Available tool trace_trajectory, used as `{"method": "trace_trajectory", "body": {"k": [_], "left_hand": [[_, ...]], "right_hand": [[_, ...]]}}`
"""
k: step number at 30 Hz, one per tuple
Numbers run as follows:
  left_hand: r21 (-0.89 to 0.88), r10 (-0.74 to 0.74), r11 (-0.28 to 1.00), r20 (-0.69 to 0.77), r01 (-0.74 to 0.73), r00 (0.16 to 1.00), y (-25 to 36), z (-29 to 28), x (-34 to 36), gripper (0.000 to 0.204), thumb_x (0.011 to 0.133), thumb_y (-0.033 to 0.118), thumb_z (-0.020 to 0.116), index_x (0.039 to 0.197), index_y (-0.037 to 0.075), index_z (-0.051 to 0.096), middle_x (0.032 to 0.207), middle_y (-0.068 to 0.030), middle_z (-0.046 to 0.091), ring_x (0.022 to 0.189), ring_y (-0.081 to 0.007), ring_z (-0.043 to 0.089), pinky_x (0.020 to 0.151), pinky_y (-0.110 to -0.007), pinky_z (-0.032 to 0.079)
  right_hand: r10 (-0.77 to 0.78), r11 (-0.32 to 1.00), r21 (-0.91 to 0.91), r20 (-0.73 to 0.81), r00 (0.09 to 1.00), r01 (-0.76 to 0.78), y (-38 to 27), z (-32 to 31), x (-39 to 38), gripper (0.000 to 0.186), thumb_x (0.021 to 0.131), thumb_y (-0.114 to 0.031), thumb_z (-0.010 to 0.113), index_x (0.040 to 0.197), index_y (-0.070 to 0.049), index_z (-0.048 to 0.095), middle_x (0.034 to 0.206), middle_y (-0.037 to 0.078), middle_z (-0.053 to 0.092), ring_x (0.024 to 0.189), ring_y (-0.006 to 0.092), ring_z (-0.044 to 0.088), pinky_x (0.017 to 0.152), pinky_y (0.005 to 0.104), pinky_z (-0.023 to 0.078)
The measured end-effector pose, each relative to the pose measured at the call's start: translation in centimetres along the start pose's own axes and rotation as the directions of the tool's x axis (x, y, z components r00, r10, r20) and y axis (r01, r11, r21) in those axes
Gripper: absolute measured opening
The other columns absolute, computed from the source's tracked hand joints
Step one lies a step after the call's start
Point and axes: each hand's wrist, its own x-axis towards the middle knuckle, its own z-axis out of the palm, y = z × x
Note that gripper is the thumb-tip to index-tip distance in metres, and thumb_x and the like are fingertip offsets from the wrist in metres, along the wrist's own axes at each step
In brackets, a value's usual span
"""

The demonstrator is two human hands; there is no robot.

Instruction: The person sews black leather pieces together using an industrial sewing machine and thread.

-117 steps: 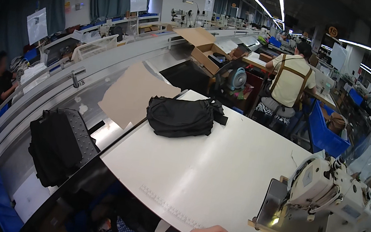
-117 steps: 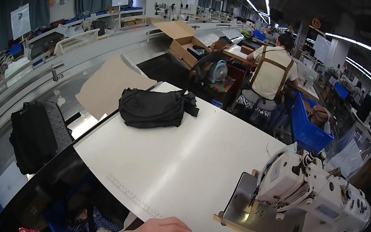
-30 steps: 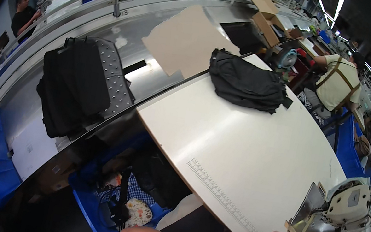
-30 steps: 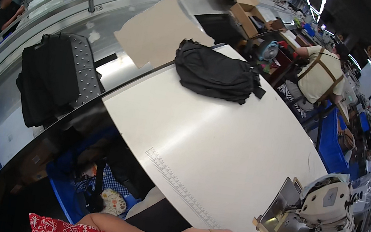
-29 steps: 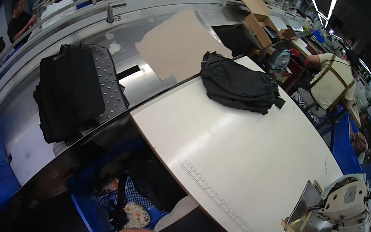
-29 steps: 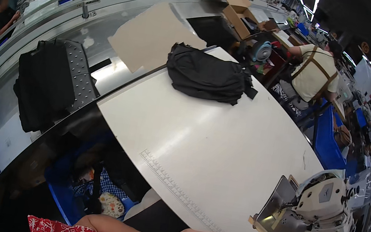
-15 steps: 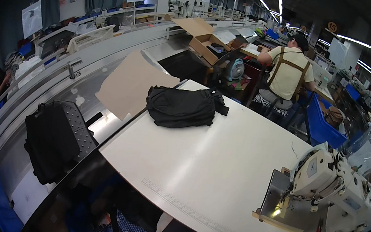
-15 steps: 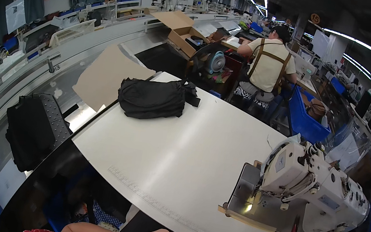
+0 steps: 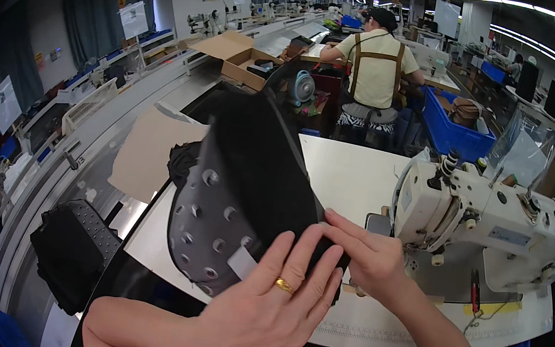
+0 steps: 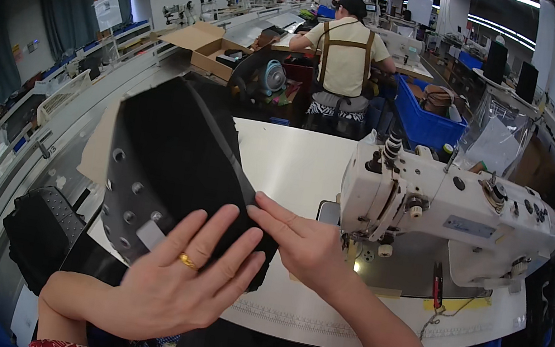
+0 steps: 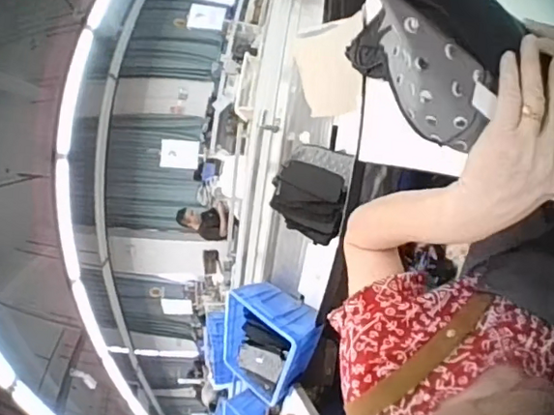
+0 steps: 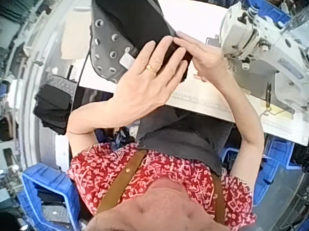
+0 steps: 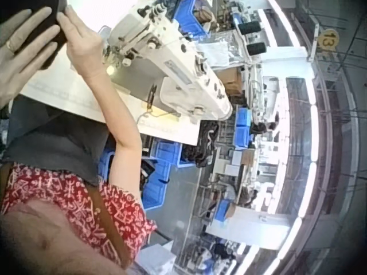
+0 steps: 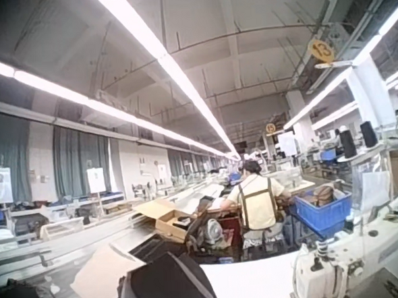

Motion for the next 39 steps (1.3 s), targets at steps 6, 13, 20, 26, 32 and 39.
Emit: {"method": "trace_trajectory", "body": {"k": [6,13,20,26,32,39], "left_hand": [[-0.273,-0.023,0.961,0.098,0.049,0.995,8.8,14.2,0.9,0.053,0.089,0.018,0.054,0.136,-0.007,0.052,0.141,-0.0250,0.053,0.126,-0.0437,0.055,0.104,-0.052,0.043],[-0.255,0.019,0.967,0.174,0.026,0.985,9.9,14.3,4.6,0.049,0.092,0.018,0.056,0.133,-0.009,0.053,0.137,-0.0289,0.055,0.123,-0.0450,0.058,0.100,-0.052,0.048],[-0.506,-0.002,0.862,0.075,0.039,0.997,3.1,13.4,8.3,0.042,0.092,0.033,0.066,0.125,0.007,0.063,0.131,-0.0128,0.063,0.125,-0.0334,0.055,0.113,-0.053,0.032],[-0.689,-0.105,0.719,0.023,0.092,0.994,6.8,19.1,7.3,0.041,0.096,0.027,0.061,0.136,0.018,0.059,0.139,-0.0017,0.058,0.138,-0.0310,0.042,0.118,-0.057,0.018],[-0.743,0.058,0.669,0.056,0.003,0.997,5.2,21.5,10.1,0.040,0.098,0.025,0.056,0.137,0.018,0.057,0.144,-0.0020,0.054,0.135,-0.0345,0.044,0.117,-0.060,0.020],[-0.735,0.043,0.678,0.067,0.020,0.997,5.2,21.6,9.3,0.040,0.097,0.027,0.057,0.136,0.020,0.058,0.140,0.0009,0.056,0.134,-0.0307,0.045,0.116,-0.059,0.022]], "right_hand": [[0.256,0.963,-0.167,0.314,0.914,-0.213,4.0,-0.3,-9.7,0.044,0.075,0.003,0.064,0.116,-0.011,0.070,0.128,0.006,0.067,0.087,0.0241,0.070,0.072,0.0327,0.058],[0.301,0.953,-0.172,0.444,0.844,-0.250,1.2,-5.0,-12.7,0.045,0.078,0.001,0.063,0.122,-0.006,0.066,0.130,0.005,0.064,0.115,0.0250,0.059,0.094,0.0358,0.049],[0.183,0.976,-0.190,0.472,0.863,-0.103,2.2,-6.2,-13.1,0.039,0.076,-0.003,0.065,0.114,-0.006,0.070,0.124,0.003,0.066,0.111,0.0218,0.060,0.092,0.0363,0.050],[0.244,0.961,-0.224,0.411,0.878,-0.162,2.7,-7.0,-13.8,0.039,0.074,-0.007,0.067,0.113,-0.006,0.070,0.124,0.005,0.066,0.107,0.0215,0.061,0.090,0.0371,0.050],[0.336,0.920,-0.328,0.376,0.863,-0.215,3.1,-7.0,-14.2,0.042,0.072,-0.011,0.070,0.114,-0.008,0.071,0.124,0.004,0.066,0.103,0.0187,0.062,0.084,0.0340,0.050],[0.297,0.933,-0.302,0.335,0.894,-0.197,2.7,-6.3,-14.9,0.039,0.076,-0.012,0.070,0.115,-0.009,0.070,0.127,0.004,0.064,0.090,0.0211,0.058,0.081,0.0338,0.050]]}}
